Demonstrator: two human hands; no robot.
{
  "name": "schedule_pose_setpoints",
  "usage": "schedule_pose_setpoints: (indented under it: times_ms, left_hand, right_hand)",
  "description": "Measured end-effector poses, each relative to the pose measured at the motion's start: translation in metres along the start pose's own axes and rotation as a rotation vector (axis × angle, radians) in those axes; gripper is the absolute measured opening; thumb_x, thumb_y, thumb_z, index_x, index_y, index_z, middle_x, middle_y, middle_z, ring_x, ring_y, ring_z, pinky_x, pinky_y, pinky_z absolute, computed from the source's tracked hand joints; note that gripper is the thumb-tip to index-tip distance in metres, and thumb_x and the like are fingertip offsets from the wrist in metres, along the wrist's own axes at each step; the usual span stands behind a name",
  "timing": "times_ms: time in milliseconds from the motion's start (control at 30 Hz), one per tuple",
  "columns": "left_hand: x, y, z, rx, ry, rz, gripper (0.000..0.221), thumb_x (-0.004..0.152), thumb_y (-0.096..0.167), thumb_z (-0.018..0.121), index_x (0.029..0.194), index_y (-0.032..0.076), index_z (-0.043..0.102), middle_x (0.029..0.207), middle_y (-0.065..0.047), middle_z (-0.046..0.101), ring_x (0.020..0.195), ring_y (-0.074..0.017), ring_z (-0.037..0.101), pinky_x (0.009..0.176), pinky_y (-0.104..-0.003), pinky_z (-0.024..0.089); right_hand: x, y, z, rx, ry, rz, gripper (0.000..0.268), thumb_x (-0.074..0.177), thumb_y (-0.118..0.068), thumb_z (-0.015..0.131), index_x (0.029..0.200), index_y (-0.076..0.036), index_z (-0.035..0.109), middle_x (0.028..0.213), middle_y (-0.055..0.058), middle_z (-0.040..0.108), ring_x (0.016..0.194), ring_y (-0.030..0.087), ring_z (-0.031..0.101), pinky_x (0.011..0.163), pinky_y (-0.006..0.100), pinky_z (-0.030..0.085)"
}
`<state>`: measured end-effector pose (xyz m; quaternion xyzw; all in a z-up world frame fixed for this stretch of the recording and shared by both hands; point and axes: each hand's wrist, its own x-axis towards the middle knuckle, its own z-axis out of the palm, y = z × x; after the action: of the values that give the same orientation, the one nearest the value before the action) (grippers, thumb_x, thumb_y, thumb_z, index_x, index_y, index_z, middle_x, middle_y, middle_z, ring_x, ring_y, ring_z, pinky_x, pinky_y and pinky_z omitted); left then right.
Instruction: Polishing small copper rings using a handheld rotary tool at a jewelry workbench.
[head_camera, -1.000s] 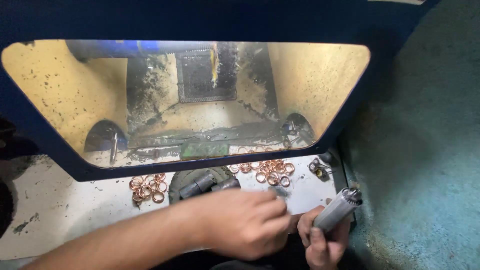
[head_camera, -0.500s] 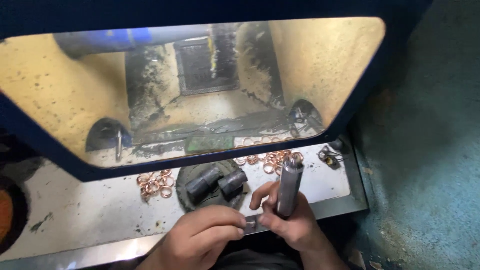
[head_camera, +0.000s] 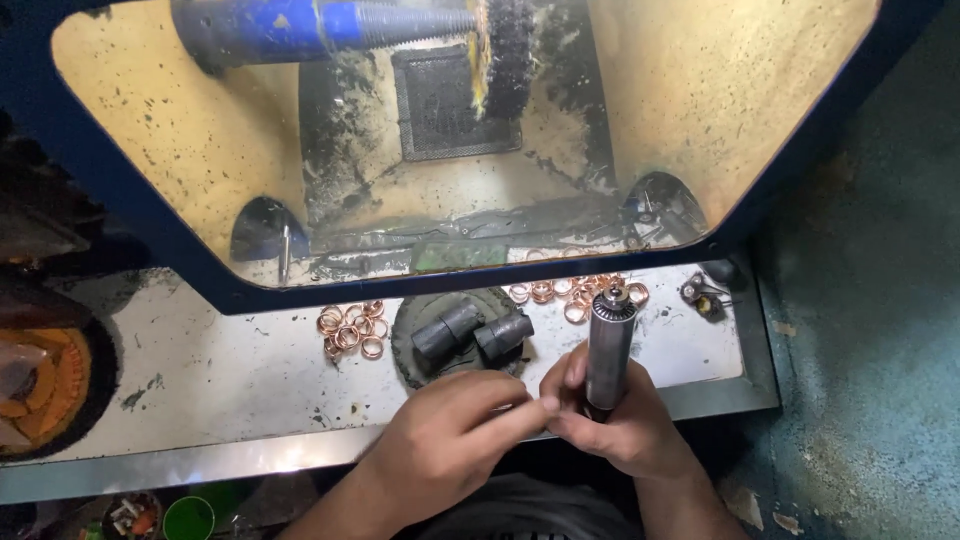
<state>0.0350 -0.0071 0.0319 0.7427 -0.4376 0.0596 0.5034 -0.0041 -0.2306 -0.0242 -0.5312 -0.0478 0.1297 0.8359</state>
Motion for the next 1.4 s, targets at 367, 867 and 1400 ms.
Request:
schedule_pose_setpoints:
  times_ms: [367,867,1400]
  left_hand:
    - [-0.033,0.001,-0.009,-0.656,0.639,-0.266,0.025,0.091,-0.012,0.07,0.109,0.004,0.066,0.105,-0.023,0.069,0.093,-0.0367,0.077,0.074,-0.037,0.069]
    - [-0.032,-0.016,0.0,-1.004,0.771,-0.309,0.019,0.089,-0.013,0.07,0.102,0.0,0.067,0.105,-0.028,0.067,0.086,-0.0419,0.077,0.065,-0.041,0.068]
    - [-0.006,0.004,-0.028,-0.458,0.465,-0.378,0.02,0.086,-0.006,0.076,0.098,0.008,0.069,0.098,-0.015,0.075,0.091,-0.0257,0.077,0.078,-0.033,0.065]
  right_hand:
    - [-0.016,0.024,-0.001,-0.422,-0.11,-0.146,0.06,0.102,-0.048,0.057,0.144,-0.007,0.045,0.094,0.009,0.074,0.062,0.011,0.058,0.064,0.028,0.053]
    - [-0.015,0.016,0.006,-0.725,-0.071,-0.093,0.058,0.094,-0.053,0.062,0.127,-0.005,0.066,0.08,0.002,0.081,0.066,0.012,0.075,0.06,0.028,0.061]
    - [-0.01,0.014,0.009,-0.84,-0.105,-0.217,0.051,0.095,-0.039,0.065,0.129,-0.001,0.063,0.12,0.009,0.079,0.1,0.02,0.082,0.085,0.029,0.062]
